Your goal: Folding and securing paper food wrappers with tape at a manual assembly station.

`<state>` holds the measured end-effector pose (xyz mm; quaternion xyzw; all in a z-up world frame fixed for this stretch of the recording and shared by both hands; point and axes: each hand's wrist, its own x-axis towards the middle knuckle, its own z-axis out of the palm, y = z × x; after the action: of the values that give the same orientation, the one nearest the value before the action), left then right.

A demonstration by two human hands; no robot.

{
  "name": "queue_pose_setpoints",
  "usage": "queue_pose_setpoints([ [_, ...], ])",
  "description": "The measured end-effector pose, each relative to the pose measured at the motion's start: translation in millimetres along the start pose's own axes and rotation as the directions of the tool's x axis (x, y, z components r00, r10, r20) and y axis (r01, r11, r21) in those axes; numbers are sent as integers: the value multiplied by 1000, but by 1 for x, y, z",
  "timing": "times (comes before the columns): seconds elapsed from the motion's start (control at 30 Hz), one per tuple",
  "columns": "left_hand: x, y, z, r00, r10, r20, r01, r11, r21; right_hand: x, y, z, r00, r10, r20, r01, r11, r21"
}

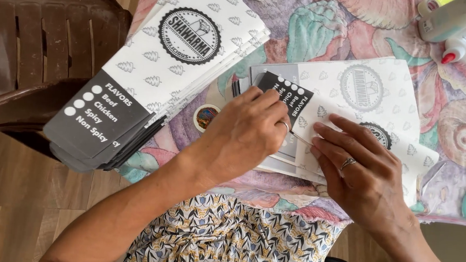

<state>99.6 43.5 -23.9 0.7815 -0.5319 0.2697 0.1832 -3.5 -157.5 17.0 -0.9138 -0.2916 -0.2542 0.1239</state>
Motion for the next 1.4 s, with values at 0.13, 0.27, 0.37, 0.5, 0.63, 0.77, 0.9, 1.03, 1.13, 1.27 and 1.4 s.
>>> queue_pose_setpoints([
  [0.13, 1, -11, -6, 997, 50, 51, -50, 999, -5, -29, 3, -14, 998, 68, 8, -68, 997, 32],
  [0.27, 2, -13, -9, 995, 71, 74, -71, 997, -13, -54, 0, -38, 980, 195, 39, -196, 980, 37],
  [0.37, 4, -14, -11, 991, 85, 108, -81, 996, -39, -64, -3, -52, 959, 276, 60, -276, 961, -3],
  [0.5, 3, -17, -11, 990, 104, 100, -98, 993, -63, -73, -3, -58, 965, 250, 74, -250, 968, -8],
  [0.63, 3, -18, -14, 988, 129, 84, -126, 991, -37, -79, -2, -56, 981, 179, 74, -178, 984, -24],
  [0.77, 2, -21, -14, 985, 135, 112, -132, 991, -30, -83, -1, -54, 990, 126, 69, -120, 989, -91],
  [0.9, 6, -19, -14, 982, 166, 94, -174, 981, 81, -81, 1, -60, 986, 110, 123, -97, 989, -114],
  [1.03, 7, -16, -8, 978, 201, 63, -210, 958, 196, -80, 5, -66, 972, 138, 189, -127, 989, -70],
  [1.13, 7, -12, -7, 976, 212, 55, -219, 958, 186, -74, 6, -70, 976, 81, 202, -77, 997, -28],
  [1.27, 9, -10, -12, 969, 247, 29, -247, 940, 235, -73, 9, -71, 970, 62, 236, -43, 995, -85],
  [1.4, 10, -10, -12, 964, 267, 9, -260, 930, 261, -74, 17, -73, 972, 64, 228, -45, 995, -87],
])
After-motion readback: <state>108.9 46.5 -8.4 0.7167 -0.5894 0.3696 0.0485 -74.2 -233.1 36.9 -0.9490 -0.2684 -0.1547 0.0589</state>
